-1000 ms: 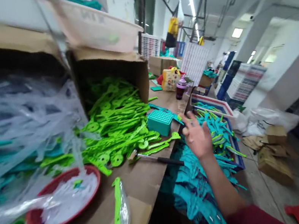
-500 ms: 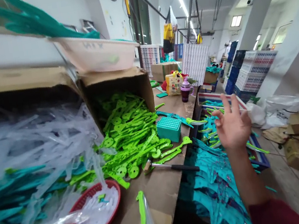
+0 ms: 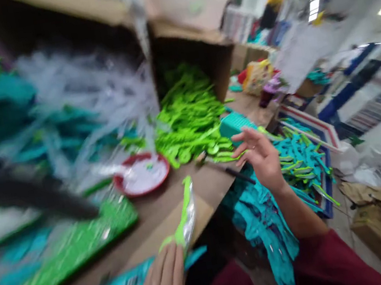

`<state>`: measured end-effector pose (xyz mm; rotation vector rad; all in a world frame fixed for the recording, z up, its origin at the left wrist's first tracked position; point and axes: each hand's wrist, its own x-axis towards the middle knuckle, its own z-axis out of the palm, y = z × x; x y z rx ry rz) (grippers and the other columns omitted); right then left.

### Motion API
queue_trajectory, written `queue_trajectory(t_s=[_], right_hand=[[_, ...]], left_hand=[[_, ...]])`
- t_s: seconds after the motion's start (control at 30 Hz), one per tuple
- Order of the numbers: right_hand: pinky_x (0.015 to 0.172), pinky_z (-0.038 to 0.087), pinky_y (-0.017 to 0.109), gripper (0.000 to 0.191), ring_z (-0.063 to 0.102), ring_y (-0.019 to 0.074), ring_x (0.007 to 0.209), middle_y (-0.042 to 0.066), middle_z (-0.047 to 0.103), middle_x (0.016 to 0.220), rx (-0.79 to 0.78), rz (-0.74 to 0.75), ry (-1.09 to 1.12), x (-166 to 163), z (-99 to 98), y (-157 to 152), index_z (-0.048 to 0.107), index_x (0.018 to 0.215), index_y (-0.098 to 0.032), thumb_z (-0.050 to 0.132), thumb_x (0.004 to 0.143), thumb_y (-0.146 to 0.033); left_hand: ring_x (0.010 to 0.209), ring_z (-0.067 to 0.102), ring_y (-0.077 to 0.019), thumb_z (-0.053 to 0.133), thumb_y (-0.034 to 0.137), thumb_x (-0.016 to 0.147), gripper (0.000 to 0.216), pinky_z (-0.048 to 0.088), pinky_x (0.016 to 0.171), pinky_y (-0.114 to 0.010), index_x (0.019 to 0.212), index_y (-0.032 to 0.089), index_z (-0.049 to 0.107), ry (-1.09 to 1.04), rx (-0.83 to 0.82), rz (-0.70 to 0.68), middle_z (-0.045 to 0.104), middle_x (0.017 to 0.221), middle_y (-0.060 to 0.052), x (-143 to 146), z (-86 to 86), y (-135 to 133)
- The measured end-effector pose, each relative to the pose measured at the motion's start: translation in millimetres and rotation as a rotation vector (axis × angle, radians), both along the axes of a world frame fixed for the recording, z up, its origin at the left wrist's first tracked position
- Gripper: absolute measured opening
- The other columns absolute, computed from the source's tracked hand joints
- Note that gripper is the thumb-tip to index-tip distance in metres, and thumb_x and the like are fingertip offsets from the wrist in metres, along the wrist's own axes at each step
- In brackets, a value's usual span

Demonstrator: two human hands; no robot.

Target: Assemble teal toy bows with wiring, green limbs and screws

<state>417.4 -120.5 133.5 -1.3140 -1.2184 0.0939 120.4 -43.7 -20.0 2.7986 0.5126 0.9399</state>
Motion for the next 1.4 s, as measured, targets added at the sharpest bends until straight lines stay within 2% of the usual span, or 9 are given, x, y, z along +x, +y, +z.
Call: queue_trajectory(t_s=[0.1, 0.27, 0.4, 0.63, 0.9, 1.03, 1.2, 1.33, 1.4], right_hand=[[0.074, 0.06, 0.032, 0.03, 0.07, 0.0203, 0.094, 0.012, 0.073, 0.113, -0.287, 0.302, -0.568, -36, -55.0, 4, 0.066, 0.123, -0.02, 0.062, 0.094, -0.021], [0.086, 0.06, 0.039, 0.035, 0.067, 0.0252, 0.106, 0.017, 0.073, 0.112, -0.154, 0.31, -0.971, -61, -103.9, 6, 0.063, 0.125, -0.012, 0.065, 0.092, -0.023], [0.099, 0.056, 0.038, 0.03, 0.064, 0.0214, 0.115, 0.01, 0.074, 0.119, 0.022, 0.414, -1.139, -73, -101.1, 28, 0.064, 0.126, -0.016, 0.06, 0.097, -0.023], [0.081, 0.059, 0.032, 0.016, 0.069, 0.0167, 0.091, 0.009, 0.076, 0.1, 0.287, 0.603, -1.206, -79, -92.8, 62, 0.069, 0.106, -0.01, 0.056, 0.098, -0.015], [0.073, 0.058, 0.03, 0.012, 0.065, 0.014, 0.081, 0.004, 0.072, 0.089, 0.234, 0.805, -1.325, -84, -97.3, 60, 0.064, 0.087, -0.017, 0.059, 0.096, -0.012], [0.082, 0.059, 0.037, 0.018, 0.066, 0.0205, 0.096, 0.011, 0.072, 0.103, -0.203, 0.907, -1.124, -75, -59.4, 67, 0.064, 0.111, -0.013, 0.06, 0.097, -0.023], [0.105, 0.051, 0.049, 0.068, 0.053, 0.0284, 0.133, 0.014, 0.052, 0.148, -0.219, 0.58, -0.393, -88, -42.5, 152, 0.044, 0.147, -0.028, 0.07, 0.088, -0.047], [0.095, 0.055, 0.041, 0.054, 0.064, 0.0229, 0.112, 0.011, 0.066, 0.128, -0.37, 1.033, -0.086, -126, -49.3, 218, 0.058, 0.13, -0.021, 0.062, 0.091, -0.057], [0.087, 0.056, 0.036, 0.042, 0.066, 0.0193, 0.096, 0.007, 0.071, 0.105, -0.421, 1.065, -0.033, -140, -46.5, 232, 0.066, 0.106, -0.017, 0.067, 0.088, -0.055]], left_hand=[[0.107, 0.073, -0.0308, 0.055, 0.016, 0.098, 0.057, 0.053, 0.096, -0.041, 0.153, 0.011, 0.04, -0.047, 0.188, 0.118, 0.075, 0.117, -0.017, -3, -7.0, -16], [0.108, 0.071, -0.0311, 0.063, 0.024, 0.096, 0.047, 0.055, 0.096, -0.042, 0.137, 0.003, 0.052, -0.057, 0.105, 0.067, 0.073, 0.119, -0.022, -7, 12.3, -1], [0.105, 0.072, -0.0297, 0.069, 0.02, 0.092, 0.046, 0.058, 0.093, -0.041, 0.132, 0.003, 0.054, -0.133, 0.093, 0.032, 0.074, 0.115, -0.022, -13, 25.2, 2], [0.106, 0.072, -0.0289, 0.063, 0.023, 0.096, 0.031, 0.06, 0.093, -0.04, 0.12, 0.003, 0.059, -0.146, 0.087, 0.018, 0.074, 0.11, -0.022, -15, 25.4, 2], [0.106, 0.072, -0.0284, 0.044, 0.004, 0.098, 0.021, 0.061, 0.093, -0.042, 0.108, 0.004, 0.063, -0.079, 0.198, -0.031, 0.076, 0.106, -0.02, -18, 20.2, 0], [0.109, 0.071, -0.0253, 0.049, 0.007, 0.097, 0.02, 0.06, 0.095, -0.039, 0.106, 0.008, 0.066, -0.025, 0.217, 0.022, 0.076, 0.109, -0.016, -15, 10.5, -10], [0.112, 0.069, -0.0245, 0.05, 0.025, 0.102, 0.024, 0.056, 0.101, -0.041, 0.109, 0.009, 0.067, 0.03, 0.137, -0.045, 0.074, 0.117, -0.015, -27, 29.8, -2], [0.095, 0.07, -0.0207, 0.047, 0.018, 0.102, 0.022, 0.056, 0.085, -0.035, 0.102, 0.013, 0.068, 0.099, 0.09, 0.024, 0.075, 0.103, -0.011, -59, 55.1, 68], [0.086, 0.068, -0.0212, 0.044, 0.013, 0.1, 0.024, 0.054, 0.073, -0.033, 0.099, 0.013, 0.068, 0.24, 0.065, 0.11, 0.074, 0.097, -0.011, -72, 60.3, 120]])
